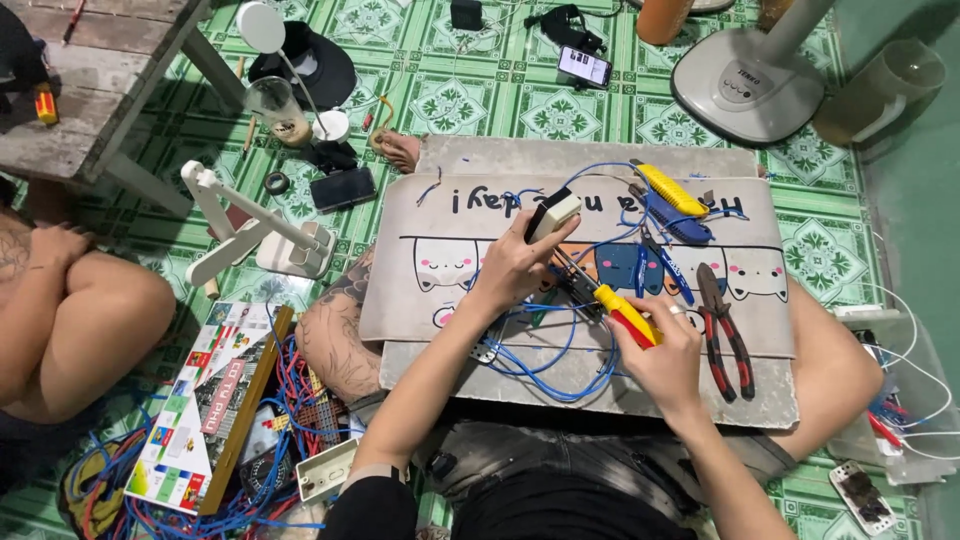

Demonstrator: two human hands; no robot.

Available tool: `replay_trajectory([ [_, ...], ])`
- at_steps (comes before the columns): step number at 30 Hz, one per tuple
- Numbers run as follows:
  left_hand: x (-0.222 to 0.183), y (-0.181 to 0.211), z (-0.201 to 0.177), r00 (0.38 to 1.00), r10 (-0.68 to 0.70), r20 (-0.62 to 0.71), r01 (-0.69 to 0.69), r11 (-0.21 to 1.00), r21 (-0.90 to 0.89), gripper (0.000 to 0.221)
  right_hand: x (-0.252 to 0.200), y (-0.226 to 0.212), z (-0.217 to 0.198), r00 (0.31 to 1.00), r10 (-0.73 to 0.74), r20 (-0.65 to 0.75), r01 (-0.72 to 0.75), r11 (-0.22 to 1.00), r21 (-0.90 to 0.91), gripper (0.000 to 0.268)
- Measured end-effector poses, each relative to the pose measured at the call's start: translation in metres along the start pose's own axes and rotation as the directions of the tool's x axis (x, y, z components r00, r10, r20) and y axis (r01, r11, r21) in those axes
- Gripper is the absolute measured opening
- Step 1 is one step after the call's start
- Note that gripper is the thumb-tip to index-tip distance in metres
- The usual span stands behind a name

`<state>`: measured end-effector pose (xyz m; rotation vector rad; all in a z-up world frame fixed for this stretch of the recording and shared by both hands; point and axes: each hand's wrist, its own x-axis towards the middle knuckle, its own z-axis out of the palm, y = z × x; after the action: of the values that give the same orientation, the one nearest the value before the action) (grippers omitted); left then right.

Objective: Assembling and wiring electrical components on a board using various hand tools like screwdrivers and wire strippers.

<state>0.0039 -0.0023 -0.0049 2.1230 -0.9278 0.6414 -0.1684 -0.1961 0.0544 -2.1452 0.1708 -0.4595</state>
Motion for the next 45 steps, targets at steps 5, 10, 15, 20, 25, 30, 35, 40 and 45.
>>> replay_trajectory([
  [5,-0.002,-0.002,0.000,1.000,-0.015,0.025,0.016,0.999,-0.039,0.061,0.002,0.030,0.010,0.982,0.186,0.038,-0.190,0.958,0.216,0.012],
  [10,-0.006,-0.005,0.005,0.991,-0.067,0.112,0.068,0.998,-0.009,0.061,-0.001,0.006,0.002,0.999,0.031,0.036,-0.033,0.998,0.045,0.052],
  [15,-0.003,-0.001,0.000,0.985,-0.101,0.143,0.108,0.993,-0.041,0.067,-0.010,0.019,0.014,0.973,-0.215,-0.081,0.177,0.927,-0.329,0.025],
  [20,-0.006,-0.012,0.013,0.996,-0.050,0.068,0.054,0.997,-0.053,0.043,-0.001,0.040,0.016,0.880,0.356,0.314,-0.474,0.698,0.536,0.022],
  [25,-0.005,-0.008,0.009,0.998,-0.025,0.056,0.028,0.998,-0.053,0.056,-0.007,0.018,0.020,0.977,-0.208,-0.040,0.191,0.949,-0.251,0.031],
  [30,-0.004,-0.004,0.006,1.000,-0.014,0.018,0.016,0.997,-0.076,0.051,-0.009,0.045,0.019,0.984,0.145,0.103,-0.161,0.972,0.170,0.025],
  [35,-0.001,-0.006,0.003,1.000,-0.009,-0.009,0.008,0.993,-0.122,0.057,0.002,0.004,0.014,0.884,0.349,0.310,-0.467,0.665,0.583,0.016],
  [40,-0.004,-0.009,0.009,0.999,-0.025,-0.029,0.022,0.996,-0.086,0.066,-0.004,0.019,0.018,0.967,-0.254,-0.001,0.234,0.891,-0.389,0.033],
  [45,0.002,-0.003,-0.002,1.000,0.014,-0.026,-0.016,0.996,-0.084,0.064,0.004,0.034,0.022,0.974,0.171,0.151,-0.207,0.941,0.268,0.022],
])
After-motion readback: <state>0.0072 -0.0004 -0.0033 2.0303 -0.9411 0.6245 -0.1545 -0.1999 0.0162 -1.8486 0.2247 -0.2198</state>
